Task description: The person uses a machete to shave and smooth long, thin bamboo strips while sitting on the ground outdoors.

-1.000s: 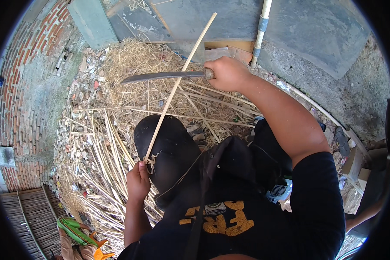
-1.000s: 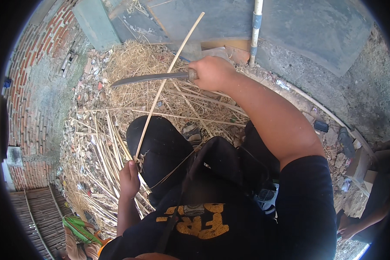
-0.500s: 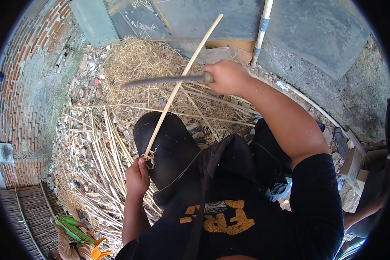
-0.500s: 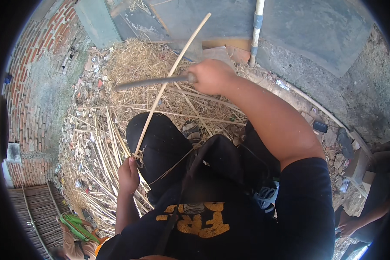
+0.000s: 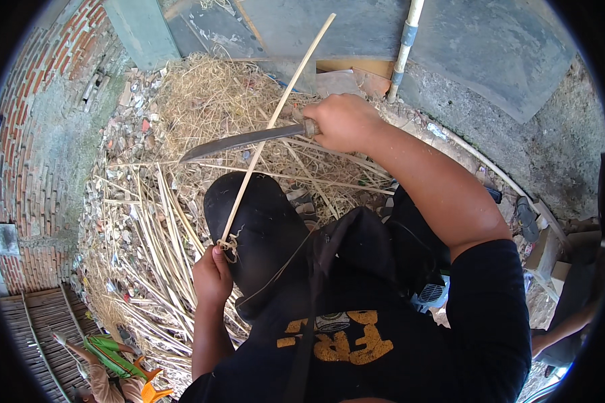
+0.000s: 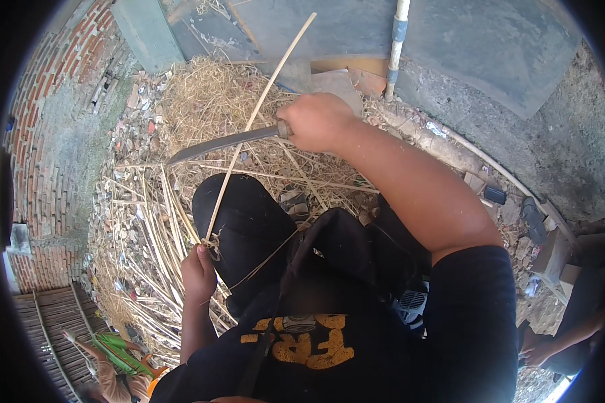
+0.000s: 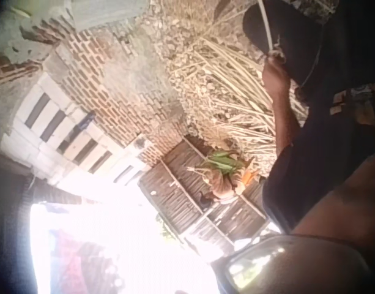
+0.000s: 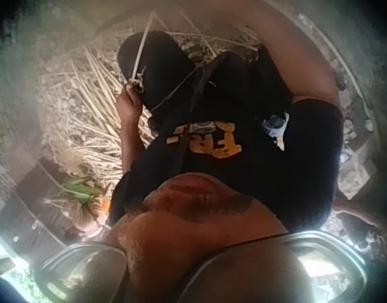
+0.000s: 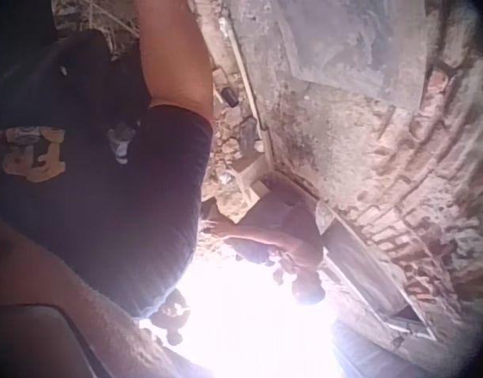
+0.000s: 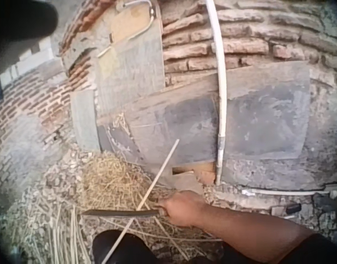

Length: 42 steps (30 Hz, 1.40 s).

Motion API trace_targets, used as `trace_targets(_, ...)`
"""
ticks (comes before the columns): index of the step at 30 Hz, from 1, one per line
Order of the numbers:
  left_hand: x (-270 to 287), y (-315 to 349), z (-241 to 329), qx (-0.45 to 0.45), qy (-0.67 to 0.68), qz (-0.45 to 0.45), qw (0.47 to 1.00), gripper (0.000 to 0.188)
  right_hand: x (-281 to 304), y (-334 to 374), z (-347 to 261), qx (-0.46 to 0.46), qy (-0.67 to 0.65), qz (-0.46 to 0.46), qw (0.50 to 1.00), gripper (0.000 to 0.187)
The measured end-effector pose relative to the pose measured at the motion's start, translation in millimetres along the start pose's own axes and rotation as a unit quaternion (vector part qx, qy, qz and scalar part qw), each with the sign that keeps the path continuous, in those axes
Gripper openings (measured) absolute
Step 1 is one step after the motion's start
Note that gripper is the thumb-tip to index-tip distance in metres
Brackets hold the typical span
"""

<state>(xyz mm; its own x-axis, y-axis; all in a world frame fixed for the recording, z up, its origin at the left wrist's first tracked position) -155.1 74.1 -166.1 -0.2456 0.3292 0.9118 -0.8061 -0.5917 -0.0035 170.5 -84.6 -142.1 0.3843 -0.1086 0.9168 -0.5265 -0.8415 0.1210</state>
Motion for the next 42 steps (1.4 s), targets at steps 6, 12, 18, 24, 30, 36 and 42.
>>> trace_targets(6, -4.9, -9.4, 1.1, 0.0, -0.003, -0.013, 1.0, 0.042, -5.7, -16.2, 48.6, -0.011, -0.032, 0.127, 0.991, 0.019)
trace_targets(12, 1.0, -1.2, -2.5, -0.002, -0.016, -0.011, 1.0, 0.041, -15.0, -7.5, -5.5, 0.03, -0.019, 0.0, 0.999, 0.027)
trace_targets(18, 3.3, -12.0, 9.6, -0.035, -0.047, 0.007, 0.998, 0.042, -1.2, -19.2, 67.7, -0.063, -0.018, 0.091, 0.994, 0.026)
trace_targets(24, 2.6, -6.2, -1.0, -0.019, -0.007, -0.025, 0.999, 0.041, -4.3, -2.9, 18.3, -0.02, 0.002, 0.018, 1.0, 0.027)
trace_targets(30, -2.3, -16.5, 2.0, -0.028, -0.002, -0.017, 0.999, 0.043, 5.7, -14.8, 76.5, -0.06, -0.044, 0.143, 0.987, 0.023)
trace_targets(36, 1.5, -7.4, -5.5, -0.015, 0.021, -0.027, 0.999, 0.045, -10.0, -7.5, 16.2, 0.019, -0.028, 0.068, 0.997, 0.023)
trace_targets(42, -3.6, -16.5, 0.7, -0.034, 0.014, -0.003, 0.999, 0.043, 5.3, -14.7, 64.9, -0.06, -0.075, 0.106, 0.99, 0.027)
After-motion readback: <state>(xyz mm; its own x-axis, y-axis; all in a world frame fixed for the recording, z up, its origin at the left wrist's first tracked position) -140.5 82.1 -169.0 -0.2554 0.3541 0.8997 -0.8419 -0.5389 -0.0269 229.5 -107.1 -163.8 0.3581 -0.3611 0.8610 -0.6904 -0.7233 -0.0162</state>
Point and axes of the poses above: each hand's wrist, its own y-axis away from the middle knuckle, its own x-axis out of the back of the hand, z = x × y, the point moved 10 cm from there along -y, towards the middle knuckle, and after that the axes turned 2 degrees about y, right-handed, at the moved point
